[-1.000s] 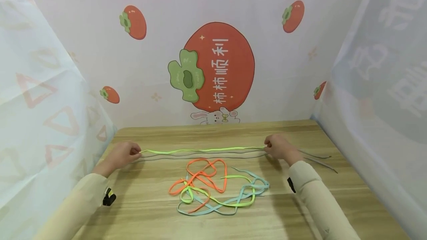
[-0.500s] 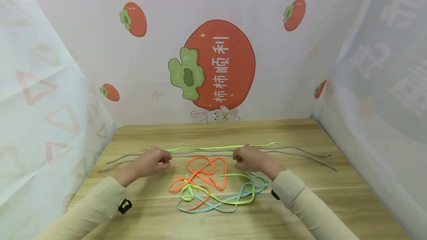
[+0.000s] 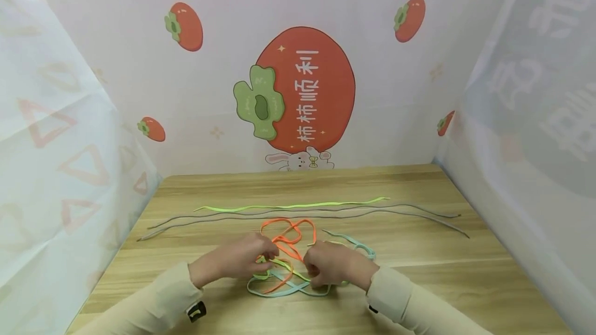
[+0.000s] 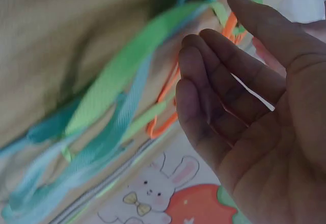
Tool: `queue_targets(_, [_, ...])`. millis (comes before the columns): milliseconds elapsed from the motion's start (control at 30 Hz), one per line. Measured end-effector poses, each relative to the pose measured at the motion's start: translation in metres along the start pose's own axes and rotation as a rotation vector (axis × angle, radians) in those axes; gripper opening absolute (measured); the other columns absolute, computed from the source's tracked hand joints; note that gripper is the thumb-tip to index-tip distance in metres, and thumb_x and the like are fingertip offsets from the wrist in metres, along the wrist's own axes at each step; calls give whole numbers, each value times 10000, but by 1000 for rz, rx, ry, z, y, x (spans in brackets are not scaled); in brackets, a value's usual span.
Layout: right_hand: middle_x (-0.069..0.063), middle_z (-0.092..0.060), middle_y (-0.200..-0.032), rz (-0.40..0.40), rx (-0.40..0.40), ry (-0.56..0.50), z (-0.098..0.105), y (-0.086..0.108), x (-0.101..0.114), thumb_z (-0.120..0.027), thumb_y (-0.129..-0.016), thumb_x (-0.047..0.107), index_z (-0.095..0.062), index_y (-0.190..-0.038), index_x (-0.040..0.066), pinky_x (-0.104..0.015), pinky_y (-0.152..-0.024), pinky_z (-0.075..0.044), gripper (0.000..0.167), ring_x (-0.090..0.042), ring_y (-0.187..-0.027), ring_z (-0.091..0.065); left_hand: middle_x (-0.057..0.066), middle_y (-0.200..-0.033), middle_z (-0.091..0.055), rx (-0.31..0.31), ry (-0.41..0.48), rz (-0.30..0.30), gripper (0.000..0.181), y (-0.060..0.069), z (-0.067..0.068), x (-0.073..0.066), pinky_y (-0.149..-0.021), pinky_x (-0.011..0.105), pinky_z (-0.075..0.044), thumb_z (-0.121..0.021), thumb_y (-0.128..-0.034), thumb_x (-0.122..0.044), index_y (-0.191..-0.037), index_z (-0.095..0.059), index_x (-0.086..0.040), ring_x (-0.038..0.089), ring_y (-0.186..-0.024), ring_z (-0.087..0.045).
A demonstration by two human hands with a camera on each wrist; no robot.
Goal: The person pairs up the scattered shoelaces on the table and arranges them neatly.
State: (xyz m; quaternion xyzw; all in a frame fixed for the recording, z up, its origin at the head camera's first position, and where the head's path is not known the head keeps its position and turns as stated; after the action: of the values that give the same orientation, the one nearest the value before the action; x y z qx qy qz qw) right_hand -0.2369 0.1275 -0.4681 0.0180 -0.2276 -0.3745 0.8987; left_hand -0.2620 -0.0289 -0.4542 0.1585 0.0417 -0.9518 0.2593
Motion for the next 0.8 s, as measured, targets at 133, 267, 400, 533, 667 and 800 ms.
queue_targets(133, [148, -391, -631, 19, -22, 54, -6, -1, 5, -804, -879, 51, -593, -701, 183, -162, -546, -308, 306, 4, -581, -329, 9, -1029, -786, 16, 23, -47, 101, -7, -7, -19, -802, 140, -549, -727, -992, -142, -1070, -774, -99, 25, -914, -700])
queue_targets(267, [153, -459, -655, 61, -53, 58, -7, -1, 8, -754, -918, 9, -665, -751, 169, -145, -563, -352, 247, 28, -592, -370, 6, -1068, -792, 16, 47, -69, 148, -12, -12, -30, -818, 110, -530, -727, -991, -144, -1122, -777, -97, 15, -951, -708])
queue_targets(400, [157, -557, -730, 106, -51, -16, -3, 0, 13, -723, -963, 23, -715, -829, 159, -127, -603, -409, 191, 54, -637, -430, -12, -1122, -794, 10, 114, -69, 180, -15, -16, -31, -866, 130, -548, -735, -997, -149, -1171, -772, -122, 33, -1015, -729])
queue_targets(533, [137, -687, -877, 151, -48, -120, 9, 4, 23, -685, -1001, 46, -740, -924, 145, -128, -711, -519, 137, 91, -761, -564, -79, -1155, -787, 7, 229, -94, 181, -15, -19, -30, -903, 158, -565, -735, -1015, -219, -1190, -769, -191, 3, -1051, -720])
queue_targets(667, [125, -711, -917, 197, -64, -200, 26, 10, 32, -652, -1032, 69, -712, -937, 166, -153, -784, -570, 148, 91, -833, -630, -94, -1101, -795, -3, 408, -115, 160, -16, -16, -30, -902, 182, -581, -719, -1028, -268, -1154, -782, -193, -59, -1009, -695])
queue_targets(800, [128, -699, -901, 200, -80, -273, 40, 15, 32, -636, -1044, 93, -695, -943, 205, -171, -785, -582, 163, 73, -834, -646, 3, -995, -816, -5, 613, -115, 186, -15, -9, -28, -816, 181, -577, -703, -1037, -272, -1085, -798, -119, -20, -872, -698])
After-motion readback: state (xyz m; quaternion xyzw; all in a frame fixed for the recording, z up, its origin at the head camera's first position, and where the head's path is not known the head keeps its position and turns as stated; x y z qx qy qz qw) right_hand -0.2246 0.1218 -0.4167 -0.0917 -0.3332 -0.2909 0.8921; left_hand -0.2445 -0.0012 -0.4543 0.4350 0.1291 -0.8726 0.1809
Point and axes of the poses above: each hand's wrist, its own y-axis away from the middle knuckle, its own z-axis out of the back of the hand, x = y × z, the point moved 7 cm from there along -y, towards the middle knuckle
